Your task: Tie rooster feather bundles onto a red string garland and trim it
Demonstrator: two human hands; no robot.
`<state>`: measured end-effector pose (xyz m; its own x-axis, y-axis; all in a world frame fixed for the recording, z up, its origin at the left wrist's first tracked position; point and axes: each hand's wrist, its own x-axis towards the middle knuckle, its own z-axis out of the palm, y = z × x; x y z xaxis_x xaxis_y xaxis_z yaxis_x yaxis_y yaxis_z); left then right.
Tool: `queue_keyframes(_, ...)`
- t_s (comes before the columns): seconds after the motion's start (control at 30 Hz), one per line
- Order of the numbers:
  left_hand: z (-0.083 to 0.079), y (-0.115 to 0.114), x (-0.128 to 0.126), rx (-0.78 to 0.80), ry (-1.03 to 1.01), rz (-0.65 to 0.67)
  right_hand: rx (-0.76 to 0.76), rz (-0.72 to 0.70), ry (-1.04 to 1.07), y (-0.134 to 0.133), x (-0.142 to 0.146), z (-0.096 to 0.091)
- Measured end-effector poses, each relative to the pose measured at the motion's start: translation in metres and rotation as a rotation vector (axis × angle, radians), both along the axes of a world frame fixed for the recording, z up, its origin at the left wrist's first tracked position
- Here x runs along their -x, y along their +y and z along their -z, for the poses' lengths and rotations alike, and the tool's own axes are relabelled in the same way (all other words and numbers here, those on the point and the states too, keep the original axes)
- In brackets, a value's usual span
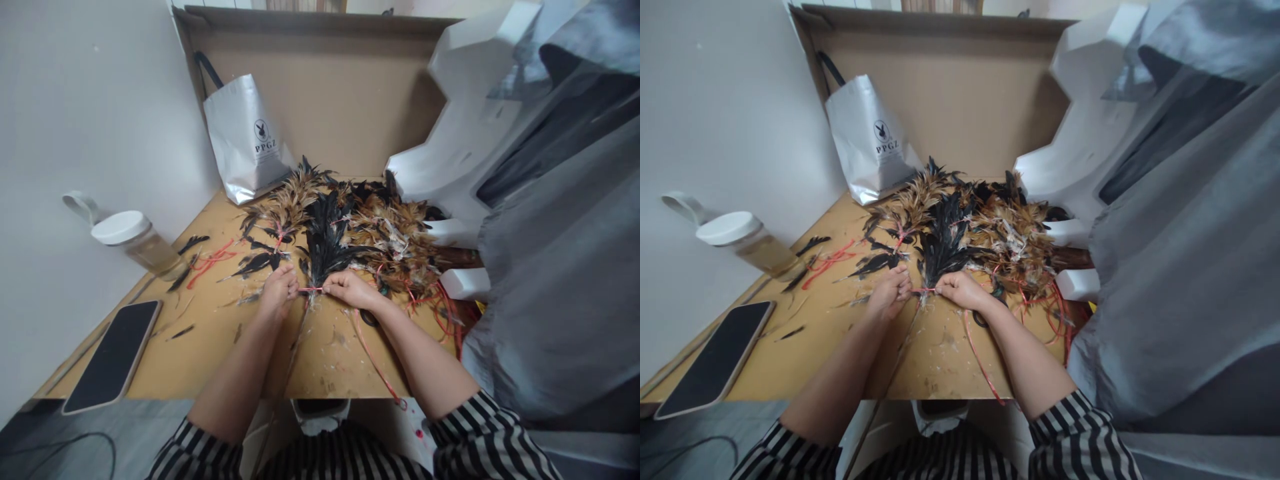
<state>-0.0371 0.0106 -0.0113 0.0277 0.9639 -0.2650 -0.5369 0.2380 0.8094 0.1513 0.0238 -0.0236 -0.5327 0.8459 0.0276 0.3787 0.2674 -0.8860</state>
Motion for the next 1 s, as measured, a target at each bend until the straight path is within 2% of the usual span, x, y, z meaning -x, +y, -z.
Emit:
queue_keyframes(0.17, 0.000, 0.002, 0.001, 0.047, -0.008, -0.037, -0.005, -0.004, -0.010, 0.002, -0.002, 0.000)
queue_keyframes(0.47, 0.000, 0.001, 0.002, 0.048, -0.011, -0.022, 0.024, -0.003, 0.026, 0.003, -0.005, 0.001)
queue_keyframes(0.6, 0.003, 0.004, 0.003, 0.009, 0.041, 0.078, 0.100, 0.028, 0.064, 0.005, -0.007, 0.001)
queue_keyframes(0.67, 0.004, 0.006, 0.003, -0.026, 0.140, 0.110, 0.121, 0.044, 0.080, 0.005, -0.006, 0.001)
queue_keyframes(0.7, 0.003, 0.006, 0.004, -0.056, 0.214, 0.086, 0.120, 0.045, 0.087, 0.005, -0.006, 0.002)
queue_keyframes(0.77, 0.001, 0.005, 0.004, -0.166, 0.422, -0.061, 0.103, 0.044, 0.091, 0.005, -0.005, 0.003)
queue_keyframes(0.83, -0.004, 0.001, 0.005, -0.355, 0.691, -0.262, 0.081, 0.066, 0.075, 0.005, -0.004, 0.005)
queue_keyframes(0.9, -0.007, -0.004, 0.006, -0.573, 0.960, -0.353, 0.053, 0.094, 0.045, 0.004, -0.002, 0.006)
queue_keyframes(0.93, -0.008, -0.006, 0.006, -0.651, 1.073, -0.341, 0.037, 0.105, 0.033, 0.003, -0.001, 0.007)
queue_keyframes(1.0, -0.006, -0.009, 0.005, -0.741, 1.249, -0.197, 0.015, 0.120, 0.025, 0.003, 0.000, 0.008)
